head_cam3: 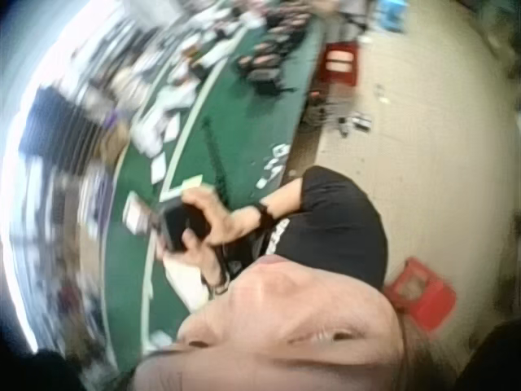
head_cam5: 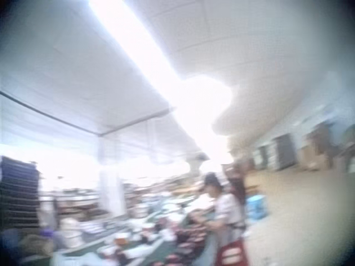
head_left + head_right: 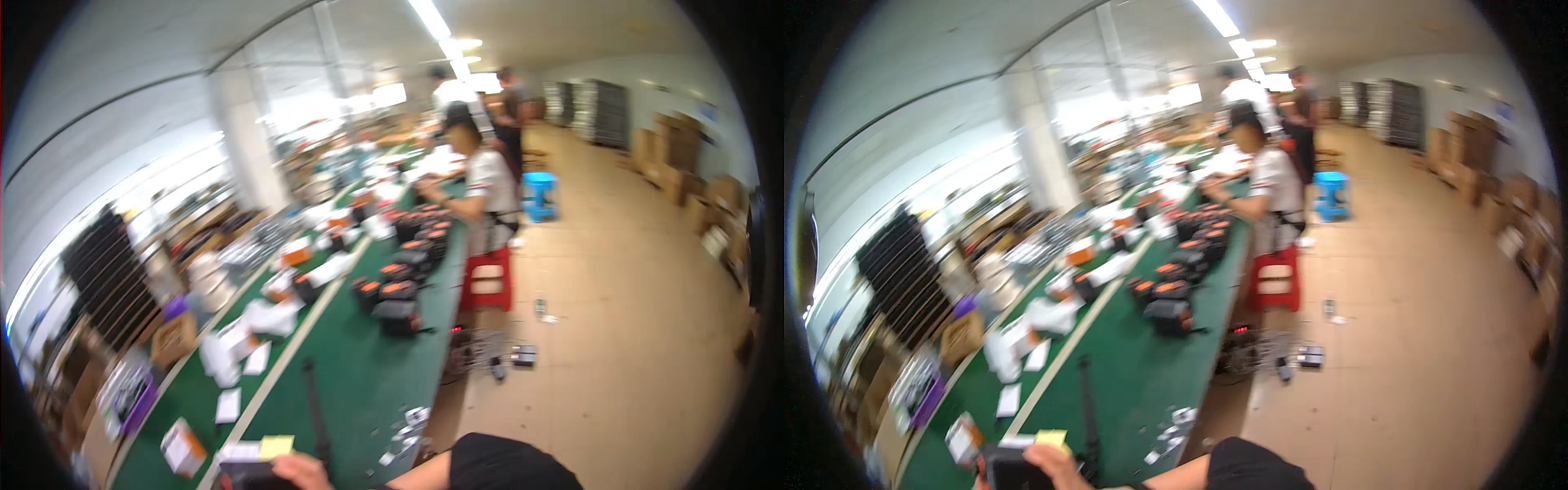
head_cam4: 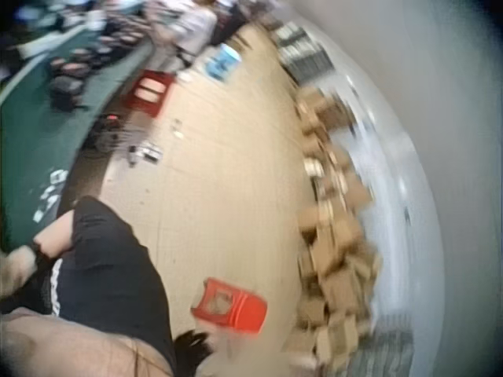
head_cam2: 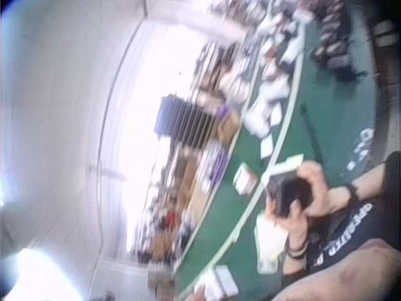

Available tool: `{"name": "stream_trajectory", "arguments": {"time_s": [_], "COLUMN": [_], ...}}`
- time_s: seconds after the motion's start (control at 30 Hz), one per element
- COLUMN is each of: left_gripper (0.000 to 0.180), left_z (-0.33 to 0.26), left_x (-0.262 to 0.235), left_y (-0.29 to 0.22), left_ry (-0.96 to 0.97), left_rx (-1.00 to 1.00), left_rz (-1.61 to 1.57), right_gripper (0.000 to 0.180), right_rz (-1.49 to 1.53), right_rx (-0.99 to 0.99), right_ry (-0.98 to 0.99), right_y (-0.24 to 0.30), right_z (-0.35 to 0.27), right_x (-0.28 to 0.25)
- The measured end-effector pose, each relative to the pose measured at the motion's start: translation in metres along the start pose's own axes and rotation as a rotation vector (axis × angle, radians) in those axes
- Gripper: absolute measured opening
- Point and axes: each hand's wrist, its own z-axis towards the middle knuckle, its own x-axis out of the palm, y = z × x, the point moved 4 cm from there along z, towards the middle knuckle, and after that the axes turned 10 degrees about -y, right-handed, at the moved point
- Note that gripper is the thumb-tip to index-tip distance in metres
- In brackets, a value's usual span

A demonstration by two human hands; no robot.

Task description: Assembling or labeling electronic devices at a factory workbench.

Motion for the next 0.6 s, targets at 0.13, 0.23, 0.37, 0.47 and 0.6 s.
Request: {"name": "stream_trajectory", "arguments": {"time_s": [0.13,0.23,0.37,0.47,0.6], "left_gripper": [0.060,0.060,0.052,0.049,0.062], "left_z": [0.010,0.025,0.042,0.047,0.046], "left_x": [-0.008,-0.017,-0.035,-0.047,-0.040], "left_y": [-0.011,-0.007,-0.007,-0.012,-0.013], "left_ry": [-0.012,0.042,0.006,-0.083,-0.148], "left_rx": [0.198,0.190,0.123,-0.203,-0.354], "left_rz": [0.117,0.219,0.271,0.076,0.086], "right_gripper": [0.069,0.075,0.074,0.073,0.070], "right_rz": [0.067,0.108,0.237,0.397,0.647], "right_rx": [0.021,-0.031,-0.038,0.107,0.590], "right_ry": [0.086,0.198,0.399,0.528,0.841], "right_y": [0.012,0.013,0.007,0.001,-0.013], "right_z": [-0.002,0.008,0.018,0.024,0.022], "right_x": [0.004,-0.003,0.003,0.011,0.018]}}
